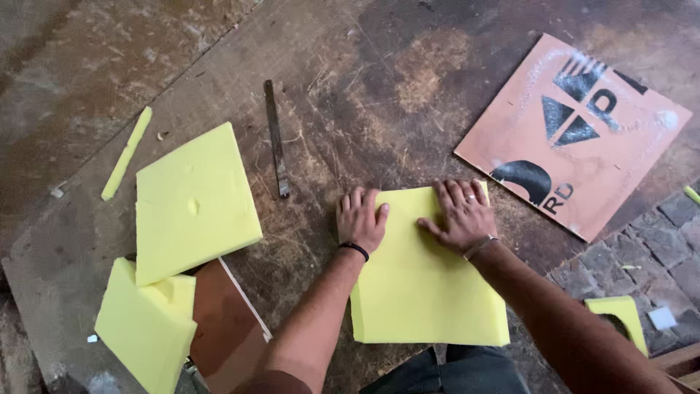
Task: The person cuts a brown board with a knife, then places a white foam sheet onto a wooden frame. They spray adhesive onto a board and attach yellow foam pieces, pressing them down. The person repeats this process with additional foam pieces and boards.
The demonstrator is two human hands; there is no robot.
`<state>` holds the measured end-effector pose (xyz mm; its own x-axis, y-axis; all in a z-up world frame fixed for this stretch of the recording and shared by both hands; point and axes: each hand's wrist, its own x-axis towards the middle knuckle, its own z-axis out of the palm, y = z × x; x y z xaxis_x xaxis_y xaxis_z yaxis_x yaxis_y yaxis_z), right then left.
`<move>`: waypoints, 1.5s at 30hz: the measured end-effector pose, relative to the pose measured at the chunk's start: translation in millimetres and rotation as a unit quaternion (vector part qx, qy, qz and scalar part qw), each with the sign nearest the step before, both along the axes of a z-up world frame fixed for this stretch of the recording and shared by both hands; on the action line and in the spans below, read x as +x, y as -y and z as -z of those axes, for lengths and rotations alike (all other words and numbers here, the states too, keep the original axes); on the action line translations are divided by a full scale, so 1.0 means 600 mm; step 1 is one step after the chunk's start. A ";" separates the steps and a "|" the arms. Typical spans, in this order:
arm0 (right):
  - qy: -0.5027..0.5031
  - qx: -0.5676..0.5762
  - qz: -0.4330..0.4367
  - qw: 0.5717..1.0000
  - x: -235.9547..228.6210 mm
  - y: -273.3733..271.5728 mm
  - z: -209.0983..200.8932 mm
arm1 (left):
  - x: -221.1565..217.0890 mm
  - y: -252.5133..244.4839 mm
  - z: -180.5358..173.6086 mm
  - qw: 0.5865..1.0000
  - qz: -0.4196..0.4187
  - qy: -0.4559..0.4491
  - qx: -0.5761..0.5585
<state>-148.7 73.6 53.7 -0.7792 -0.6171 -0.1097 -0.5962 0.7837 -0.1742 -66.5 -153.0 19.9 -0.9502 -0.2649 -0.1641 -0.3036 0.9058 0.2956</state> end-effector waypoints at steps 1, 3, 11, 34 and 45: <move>0.008 0.012 0.008 1.000 -0.005 0.005 0.002 | -0.005 0.005 0.003 1.000 0.004 0.011 0.001; 0.023 0.034 0.023 0.999 -0.010 0.013 0.005 | -0.017 0.017 0.008 0.999 0.008 0.034 0.002; 0.069 0.046 0.189 0.979 0.000 0.030 0.008 | 0.097 -0.023 -0.020 0.994 -0.089 -0.067 0.003; 0.118 -0.007 0.135 0.984 0.166 -0.056 0.013 | 0.290 -0.022 -0.017 0.972 -0.233 -0.001 0.002; 0.022 -0.036 -0.133 0.990 0.007 0.169 0.018 | 0.129 0.082 -0.027 1.000 -0.013 0.007 0.016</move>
<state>-144.5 -27.8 42.9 -0.5837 -0.8072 -0.0884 -0.7702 0.5848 -0.2547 11.1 -202.0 36.1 -0.9407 -0.2832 -0.1866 -0.3307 0.8880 0.3195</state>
